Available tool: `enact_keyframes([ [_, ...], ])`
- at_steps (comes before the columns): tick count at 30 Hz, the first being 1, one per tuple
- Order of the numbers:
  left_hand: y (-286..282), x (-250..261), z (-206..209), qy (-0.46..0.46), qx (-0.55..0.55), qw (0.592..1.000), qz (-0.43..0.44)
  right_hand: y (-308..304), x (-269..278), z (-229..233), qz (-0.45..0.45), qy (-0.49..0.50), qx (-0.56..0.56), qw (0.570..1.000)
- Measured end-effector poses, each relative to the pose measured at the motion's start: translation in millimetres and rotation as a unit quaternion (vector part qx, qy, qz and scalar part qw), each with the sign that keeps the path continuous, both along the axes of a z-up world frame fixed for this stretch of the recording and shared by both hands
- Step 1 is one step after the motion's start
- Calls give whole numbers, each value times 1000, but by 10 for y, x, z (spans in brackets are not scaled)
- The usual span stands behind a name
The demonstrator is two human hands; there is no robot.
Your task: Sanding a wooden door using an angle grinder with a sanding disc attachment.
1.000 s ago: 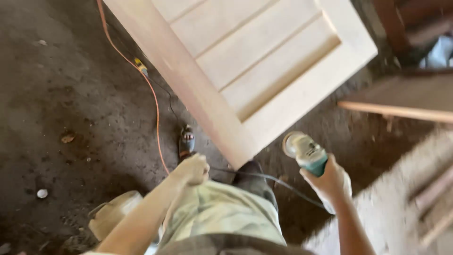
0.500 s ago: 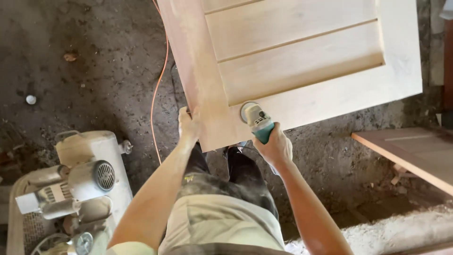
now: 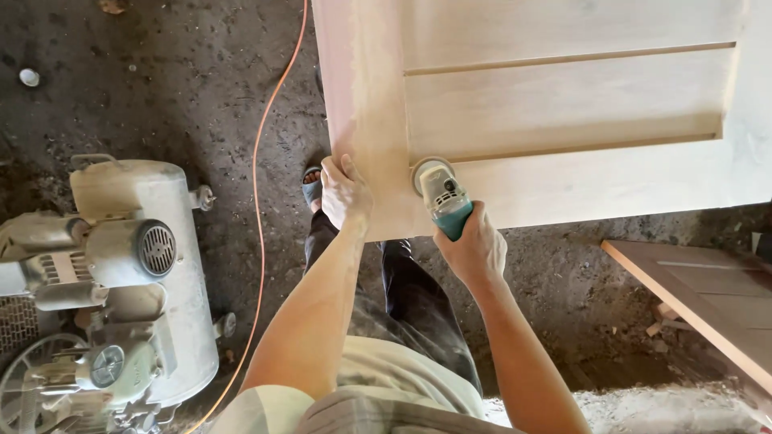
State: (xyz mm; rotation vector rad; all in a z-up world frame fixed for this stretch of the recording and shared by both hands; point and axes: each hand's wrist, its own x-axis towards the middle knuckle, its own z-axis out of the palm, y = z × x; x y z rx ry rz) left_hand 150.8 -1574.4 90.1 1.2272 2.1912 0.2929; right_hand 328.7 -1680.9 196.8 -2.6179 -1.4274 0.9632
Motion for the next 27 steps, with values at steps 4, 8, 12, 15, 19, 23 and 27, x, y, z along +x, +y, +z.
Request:
enact_keyframes([
  [4, 42, -9, 56, 0, 55, 998, -28, 103, 114, -32, 12, -20, -18, 1000],
  [8, 18, -6, 306, 2, 81, 996, -42, -94, 341, -133, -9, -15, -78, 997],
  [12, -49, -70, -43, -40, 66, 995, -63, -213, 520, -146, -60, -24, -90, 994],
  [15, -89, -85, -212, -45, 64, 996, -50, -233, 544, -145, -75, -39, -80, 993],
  [19, 74, -37, 322, -61, 57, 994, -67, -222, 473, -147, -97, -52, -59, 992],
  [23, 65, -47, 244, -67, 37, 995, -60, -103, 363, -128, -102, -45, -54, 992],
  [27, 27, -80, 119, -73, 15, 996, -50, -10, 236, -66, -63, -37, -65, 995],
])
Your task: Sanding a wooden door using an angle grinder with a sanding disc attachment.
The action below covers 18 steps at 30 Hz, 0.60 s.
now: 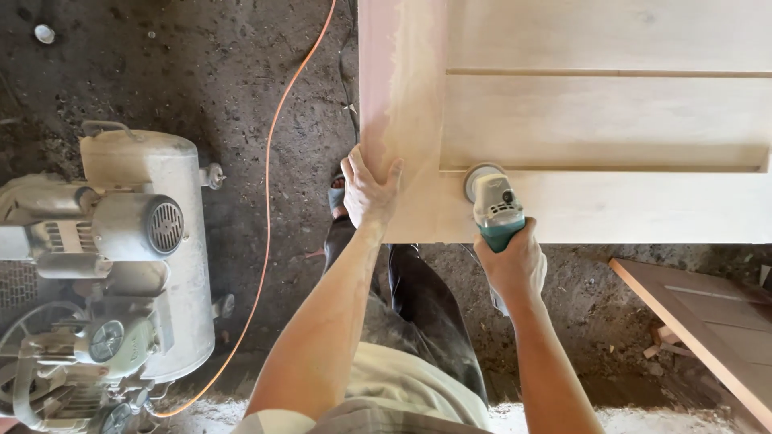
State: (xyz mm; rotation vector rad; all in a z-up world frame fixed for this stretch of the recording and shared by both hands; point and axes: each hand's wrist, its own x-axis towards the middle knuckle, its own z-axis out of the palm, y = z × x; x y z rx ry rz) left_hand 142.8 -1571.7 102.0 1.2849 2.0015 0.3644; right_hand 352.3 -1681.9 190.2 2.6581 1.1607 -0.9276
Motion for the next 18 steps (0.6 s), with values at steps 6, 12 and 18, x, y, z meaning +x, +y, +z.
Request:
enact_keyframes([
  [6, 65, -54, 100, -35, 12, 999, 20, 40, -91, -1, 4, -13, -37, 999],
  [12, 209, -144, 213, -101, -62, 991, 55, 8, -217, -141, -51, -59, -13, 997],
  [18, 81, -238, -28, -136, -21, 990, 21, 29, -560, -100, -63, -52, 13, 997],
])
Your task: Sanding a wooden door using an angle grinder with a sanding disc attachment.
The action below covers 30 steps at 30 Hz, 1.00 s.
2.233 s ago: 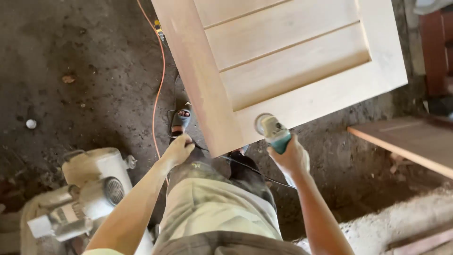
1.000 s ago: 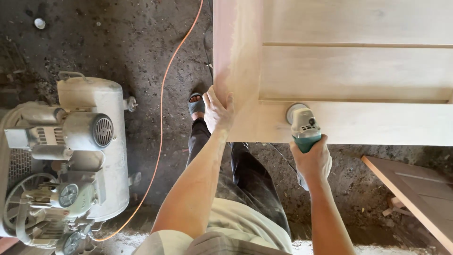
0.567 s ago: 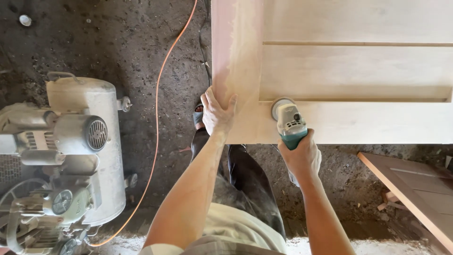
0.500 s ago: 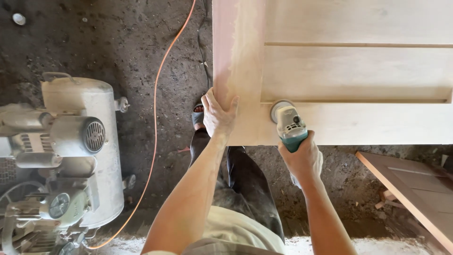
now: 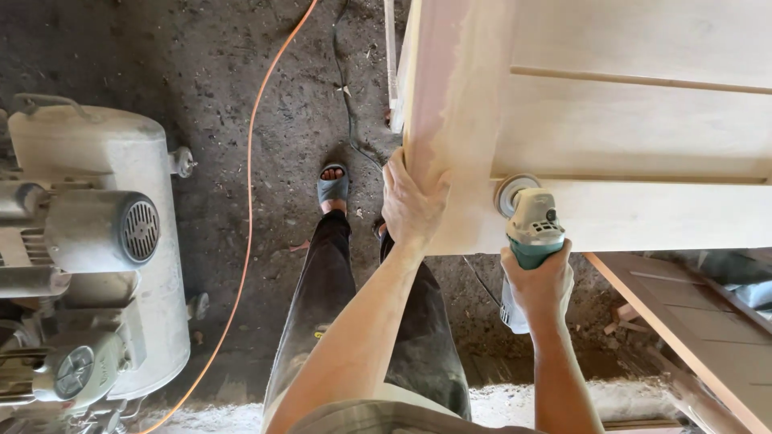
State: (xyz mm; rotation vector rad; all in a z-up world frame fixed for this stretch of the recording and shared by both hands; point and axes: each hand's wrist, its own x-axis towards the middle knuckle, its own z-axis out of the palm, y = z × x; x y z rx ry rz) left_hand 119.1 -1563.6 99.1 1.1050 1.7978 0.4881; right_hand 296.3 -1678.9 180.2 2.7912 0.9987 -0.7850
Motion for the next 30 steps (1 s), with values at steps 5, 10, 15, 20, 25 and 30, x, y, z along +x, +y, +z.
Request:
enact_keyframes([
  [5, -71, -13, -11, -16, 64, 998, 0, -269, 226, -152, -13, -5, -16, 1000],
  [10, -65, 78, -21, 29, 41, 999, 19, -422, 632, -326, -34, -29, -5, 999],
  [15, 35, 145, -53, 75, 40, 996, 10, -116, 460, -246, -59, 1, -39, 997],
  [20, -90, 174, -203, 129, 29, 991, 17, 5, 207, -168, 15, 59, -48, 997],
  [25, -48, 261, -163, 232, 62, 971, -1, 92, 348, 27, 197, 107, -2, 974],
  [30, -87, 254, -299, 239, 59, 969, 0, 31, 913, 48, 211, 76, 49, 973],
])
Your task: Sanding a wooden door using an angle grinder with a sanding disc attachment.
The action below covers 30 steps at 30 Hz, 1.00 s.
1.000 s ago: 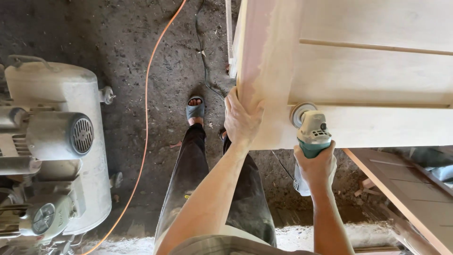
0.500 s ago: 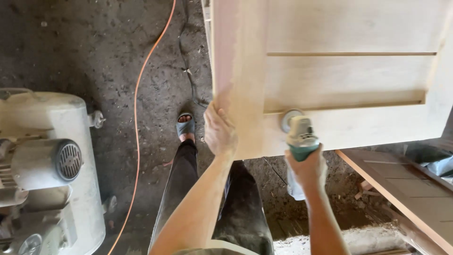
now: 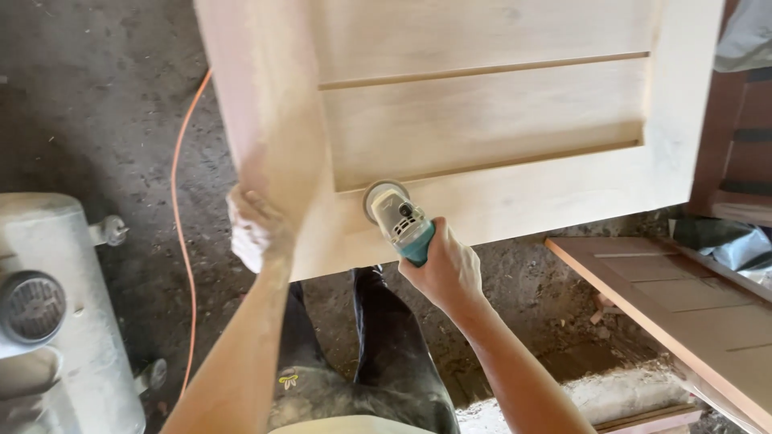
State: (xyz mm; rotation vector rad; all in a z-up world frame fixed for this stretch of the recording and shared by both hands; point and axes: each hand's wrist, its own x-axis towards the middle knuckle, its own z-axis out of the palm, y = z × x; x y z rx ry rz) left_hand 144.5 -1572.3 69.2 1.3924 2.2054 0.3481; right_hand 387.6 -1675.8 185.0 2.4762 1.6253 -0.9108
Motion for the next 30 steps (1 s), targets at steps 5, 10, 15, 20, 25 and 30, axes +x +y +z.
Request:
enact_keyframes([
  [5, -30, 1, -40, 49, 31, 998, -5, -227, 797, -183, -39, 11, -2, 999],
  [10, -69, 26, -29, 73, 75, 994, -19, -270, 1365, 23, -74, -31, -44, 996],
  [15, -103, -63, -160, 86, 56, 994, -30, -594, 2015, -215, -126, -19, -26, 991],
  [20, -102, -11, -105, 87, 48, 995, -20, -763, 2550, -317, -148, -27, -17, 989],
  [25, -118, -78, -176, 109, 64, 991, -46, -839, 2933, -365, -201, -60, -37, 977],
  [30, -97, -93, -203, 89, 47, 994, -36, -981, 3436, -440, -217, -74, -38, 973],
])
